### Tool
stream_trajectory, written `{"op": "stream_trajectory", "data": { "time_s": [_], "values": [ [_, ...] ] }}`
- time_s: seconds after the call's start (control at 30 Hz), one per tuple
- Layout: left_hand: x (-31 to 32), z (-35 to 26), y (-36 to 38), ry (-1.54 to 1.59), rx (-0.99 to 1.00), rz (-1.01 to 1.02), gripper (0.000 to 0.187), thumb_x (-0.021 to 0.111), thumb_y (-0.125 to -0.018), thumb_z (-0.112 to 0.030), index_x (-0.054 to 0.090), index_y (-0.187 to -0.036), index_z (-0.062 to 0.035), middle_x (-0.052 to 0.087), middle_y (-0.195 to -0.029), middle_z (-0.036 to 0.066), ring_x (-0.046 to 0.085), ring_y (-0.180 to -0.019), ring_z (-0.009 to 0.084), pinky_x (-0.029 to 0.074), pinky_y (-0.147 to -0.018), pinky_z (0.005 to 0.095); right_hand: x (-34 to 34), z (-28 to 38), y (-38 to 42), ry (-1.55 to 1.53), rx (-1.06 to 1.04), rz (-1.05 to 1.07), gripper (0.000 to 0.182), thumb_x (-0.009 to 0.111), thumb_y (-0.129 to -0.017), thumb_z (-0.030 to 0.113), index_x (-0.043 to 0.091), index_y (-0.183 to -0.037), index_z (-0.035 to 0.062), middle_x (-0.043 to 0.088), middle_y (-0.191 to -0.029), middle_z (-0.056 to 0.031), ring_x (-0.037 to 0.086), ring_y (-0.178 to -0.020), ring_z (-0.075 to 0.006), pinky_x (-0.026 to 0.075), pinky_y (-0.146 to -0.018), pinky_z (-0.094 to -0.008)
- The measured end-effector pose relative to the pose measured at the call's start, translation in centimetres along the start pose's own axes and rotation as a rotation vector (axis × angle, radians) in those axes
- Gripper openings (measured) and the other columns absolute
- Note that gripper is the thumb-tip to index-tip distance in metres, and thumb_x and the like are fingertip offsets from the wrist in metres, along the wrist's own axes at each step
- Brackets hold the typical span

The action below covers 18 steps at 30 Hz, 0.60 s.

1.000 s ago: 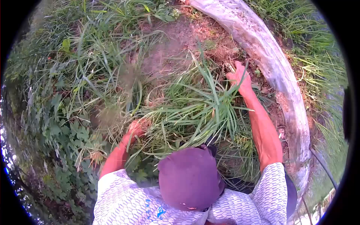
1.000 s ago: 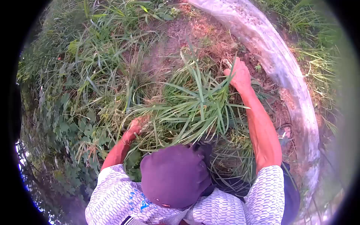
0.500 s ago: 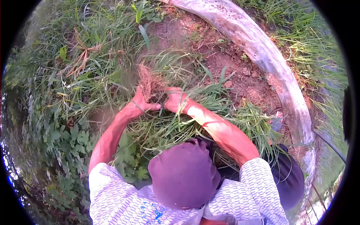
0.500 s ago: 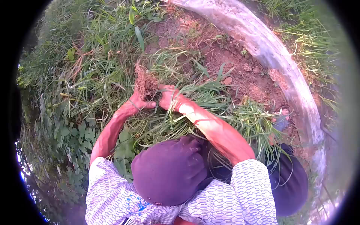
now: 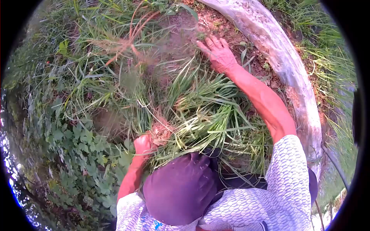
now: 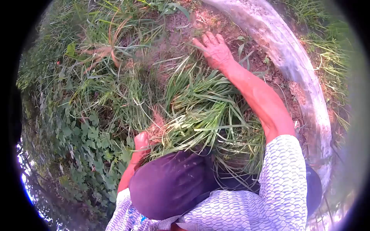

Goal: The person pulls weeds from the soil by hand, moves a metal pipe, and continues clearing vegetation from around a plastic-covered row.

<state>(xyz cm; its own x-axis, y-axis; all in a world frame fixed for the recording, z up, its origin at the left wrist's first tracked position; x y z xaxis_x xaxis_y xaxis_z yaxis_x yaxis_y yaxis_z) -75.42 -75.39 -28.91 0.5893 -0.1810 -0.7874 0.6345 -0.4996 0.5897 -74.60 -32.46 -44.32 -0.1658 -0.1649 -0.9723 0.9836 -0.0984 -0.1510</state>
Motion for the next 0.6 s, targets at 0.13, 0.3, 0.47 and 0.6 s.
{"op": "stream_trajectory", "data": {
  "time_s": [0.13, 0.3, 0.47, 0.6],
  "values": [
    [6.5, 5.8, 4.4, 1.044, -0.427, -0.069, 0.037, 0.064, -0.085, -0.037, 0.066, -0.115, -0.0157, 0.068, -0.075, 0.006, 0.063, -0.058, 0.0183, 0.051, -0.052, 0.0311, 4.4, 3.3, -5.3, -0.204, -0.119, -0.141, 0.062, 0.055, -0.083, 0.015, 0.040, -0.143, 0.0163, 0.056, -0.124, -0.0143, 0.050, -0.121, -0.0280, 0.037, -0.102, -0.0460],
    [5.8, 5.4, 4.8, 0.993, -0.506, 0.007, 0.031, 0.064, -0.085, -0.022, 0.063, -0.114, -0.0107, 0.067, -0.075, -0.001, 0.061, -0.057, 0.0152, 0.052, -0.056, 0.0296, 7.0, 4.1, -6.6, -0.556, -0.110, 0.053, 0.017, 0.059, -0.074, 0.014, 0.063, -0.090, 0.0112, 0.058, -0.062, -0.0136, 0.060, -0.063, -0.0354, 0.049, -0.061, -0.0445],
    [-1.1, 3.7, 2.1, 0.282, -0.259, 0.093, 0.042, 0.076, -0.074, -0.027, 0.059, -0.109, -0.0110, 0.063, -0.069, 0.014, 0.065, -0.063, 0.0319, 0.052, -0.060, 0.0420, 5.5, 1.1, -4.9, -0.929, 0.262, 0.070, 0.027, 0.058, -0.073, 0.020, 0.065, -0.099, 0.0124, 0.056, -0.067, -0.0182, 0.058, -0.063, -0.0361, 0.045, -0.059, -0.0460],
    [-3.0, 3.8, 1.7, 0.088, -0.322, 0.069, 0.039, 0.071, -0.080, -0.033, 0.056, -0.105, -0.0074, 0.066, -0.089, 0.018, 0.066, -0.079, 0.0380, 0.052, -0.065, 0.0454, 5.2, 2.5, -4.2, -1.054, 0.469, -0.032, 0.024, 0.058, -0.087, 0.023, 0.064, -0.100, 0.0037, 0.063, -0.079, -0.0204, 0.061, -0.071, -0.0351, 0.047, -0.064, -0.0406]
  ]
}}
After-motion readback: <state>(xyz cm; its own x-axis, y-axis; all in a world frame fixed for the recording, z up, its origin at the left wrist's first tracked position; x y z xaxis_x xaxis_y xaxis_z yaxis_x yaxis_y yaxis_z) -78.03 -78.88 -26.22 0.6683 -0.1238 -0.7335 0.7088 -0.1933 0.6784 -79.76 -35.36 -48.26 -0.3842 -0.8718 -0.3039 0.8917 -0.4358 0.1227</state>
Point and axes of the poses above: each hand's wrist, its own y-axis away from the middle knuckle, its own x-axis out of the palm, z = x × y, the point moved 2 cm from there along -y, towards the middle knuckle
